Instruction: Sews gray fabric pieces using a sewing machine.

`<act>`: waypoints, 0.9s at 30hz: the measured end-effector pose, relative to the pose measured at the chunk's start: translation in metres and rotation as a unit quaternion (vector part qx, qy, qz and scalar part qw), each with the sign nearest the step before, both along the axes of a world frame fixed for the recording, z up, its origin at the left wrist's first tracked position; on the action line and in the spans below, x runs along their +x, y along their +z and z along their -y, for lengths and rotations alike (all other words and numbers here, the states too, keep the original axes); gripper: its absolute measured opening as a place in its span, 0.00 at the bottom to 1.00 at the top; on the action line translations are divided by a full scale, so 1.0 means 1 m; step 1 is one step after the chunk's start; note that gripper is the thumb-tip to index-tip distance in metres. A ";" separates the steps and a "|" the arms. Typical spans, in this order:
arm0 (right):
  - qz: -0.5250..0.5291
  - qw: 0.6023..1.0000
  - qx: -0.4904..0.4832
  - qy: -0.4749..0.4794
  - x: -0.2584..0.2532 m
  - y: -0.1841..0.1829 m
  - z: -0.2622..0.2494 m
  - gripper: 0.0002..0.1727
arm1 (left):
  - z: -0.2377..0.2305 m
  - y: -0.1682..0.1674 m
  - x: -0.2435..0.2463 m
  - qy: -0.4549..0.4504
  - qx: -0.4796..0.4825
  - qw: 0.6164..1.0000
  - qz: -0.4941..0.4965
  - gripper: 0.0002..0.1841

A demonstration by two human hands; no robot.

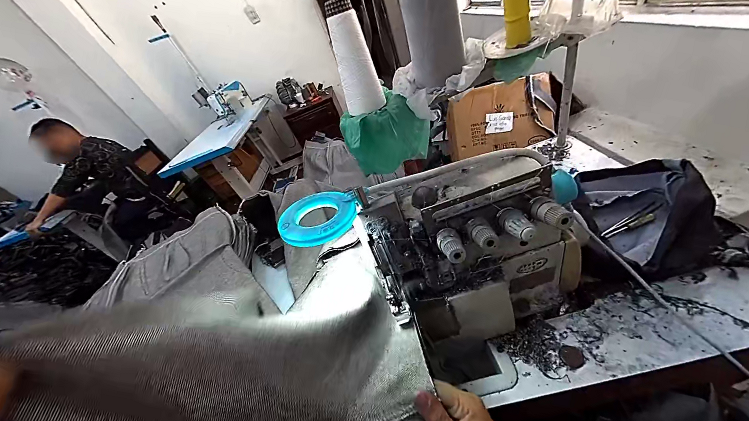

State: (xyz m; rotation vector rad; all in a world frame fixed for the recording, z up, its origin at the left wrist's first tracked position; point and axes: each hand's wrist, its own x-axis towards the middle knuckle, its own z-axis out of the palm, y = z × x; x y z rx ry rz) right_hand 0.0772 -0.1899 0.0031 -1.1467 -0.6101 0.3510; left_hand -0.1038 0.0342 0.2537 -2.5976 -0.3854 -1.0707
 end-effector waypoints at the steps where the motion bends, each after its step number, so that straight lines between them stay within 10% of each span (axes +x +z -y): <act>1: -0.001 1.000 -0.012 -0.014 0.005 0.004 -0.007 0.16 | -0.018 0.015 0.029 0.014 0.017 0.999 -0.031 0.15; 8: 0.107 0.979 -0.167 -0.040 -0.017 0.033 0.003 0.20 | -0.043 0.005 0.192 0.060 -0.001 0.996 -0.064 0.17; 13: 0.187 0.961 -0.194 -0.059 -0.034 0.021 0.006 0.20 | 0.110 -0.096 0.108 -0.030 -0.213 0.971 -0.105 0.17; 17: 0.161 0.970 -0.171 -0.056 -0.037 0.007 0.000 0.10 | 0.139 -0.180 0.090 -0.058 -0.339 0.931 -0.121 0.21; 27: 0.100 0.992 -0.075 -0.029 -0.044 0.019 0.021 0.13 | 0.157 -0.157 0.097 -0.121 -0.342 0.921 -0.144 0.14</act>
